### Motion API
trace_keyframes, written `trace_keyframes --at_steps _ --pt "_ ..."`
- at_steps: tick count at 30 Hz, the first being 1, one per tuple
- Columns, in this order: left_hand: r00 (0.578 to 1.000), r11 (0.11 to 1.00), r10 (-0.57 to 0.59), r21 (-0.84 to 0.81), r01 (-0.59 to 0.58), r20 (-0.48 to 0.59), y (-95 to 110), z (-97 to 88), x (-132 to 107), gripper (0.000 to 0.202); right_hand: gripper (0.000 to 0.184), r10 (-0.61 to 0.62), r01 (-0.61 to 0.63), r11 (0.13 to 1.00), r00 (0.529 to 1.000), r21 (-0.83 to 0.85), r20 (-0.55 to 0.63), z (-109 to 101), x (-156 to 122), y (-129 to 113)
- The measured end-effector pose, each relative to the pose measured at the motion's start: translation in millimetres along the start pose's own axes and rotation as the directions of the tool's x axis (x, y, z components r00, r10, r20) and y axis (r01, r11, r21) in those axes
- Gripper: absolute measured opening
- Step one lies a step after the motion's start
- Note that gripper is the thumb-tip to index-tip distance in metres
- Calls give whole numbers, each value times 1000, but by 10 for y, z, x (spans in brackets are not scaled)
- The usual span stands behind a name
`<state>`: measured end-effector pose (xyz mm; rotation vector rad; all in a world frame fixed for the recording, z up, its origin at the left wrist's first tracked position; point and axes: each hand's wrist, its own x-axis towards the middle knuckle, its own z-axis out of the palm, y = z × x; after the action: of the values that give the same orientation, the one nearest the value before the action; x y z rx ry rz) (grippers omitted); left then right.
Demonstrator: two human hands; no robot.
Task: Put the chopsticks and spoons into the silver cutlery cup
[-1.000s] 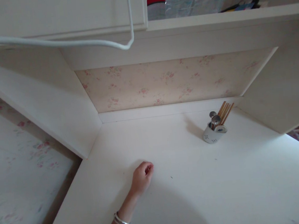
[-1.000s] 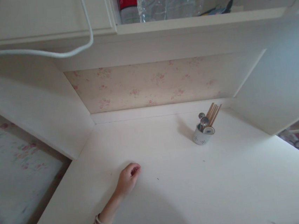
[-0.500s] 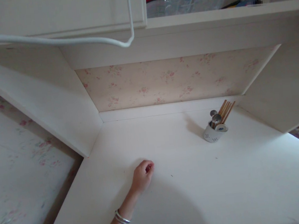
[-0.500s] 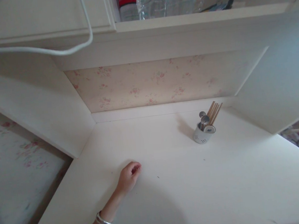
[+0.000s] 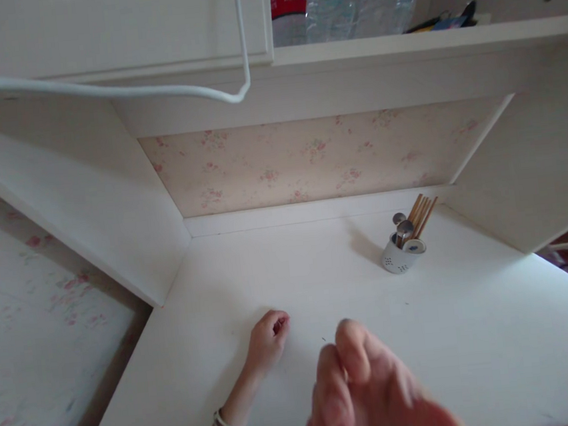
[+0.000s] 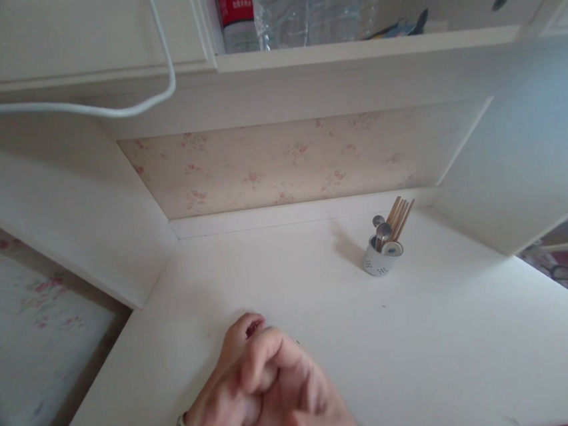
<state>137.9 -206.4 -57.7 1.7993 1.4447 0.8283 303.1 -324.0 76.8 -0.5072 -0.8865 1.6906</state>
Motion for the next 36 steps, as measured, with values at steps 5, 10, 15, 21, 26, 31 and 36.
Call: trace_keyframes --at_steps 5,10,15,21,26,31,36 --pt "1000 1000 20 -14 -20 -13 6 20 -7 24 28 16 -77 974 962 -214 -273 -164 652 -11" --pt "1000 1000 9 -9 -9 -11 31 17 -2 24 35 -62 -183 733 941 -655 -333 -923 728 527" --pt "1000 999 18 -30 -18 -2 44 9 -1 21 36 -264 24 476 957 -879 -117 -1406 662 876" --pt "999 999 34 -3 -34 17 53 7 -3 21 27 -221 161 257 970 -953 104 -1369 691 882" --pt "998 997 66 24 -67 17 45 6 -11 20 28 -150 221 86 967 -972 206 -1279 684 864" --pt "997 997 66 36 -67 27 62 7 -14 21 33 -122 198 -14 973 -980 198 -1301 671 899" --pt "997 997 72 28 -73 28 66 17 -17 21 33 -108 179 -21 978 -984 180 -1318 672 906"
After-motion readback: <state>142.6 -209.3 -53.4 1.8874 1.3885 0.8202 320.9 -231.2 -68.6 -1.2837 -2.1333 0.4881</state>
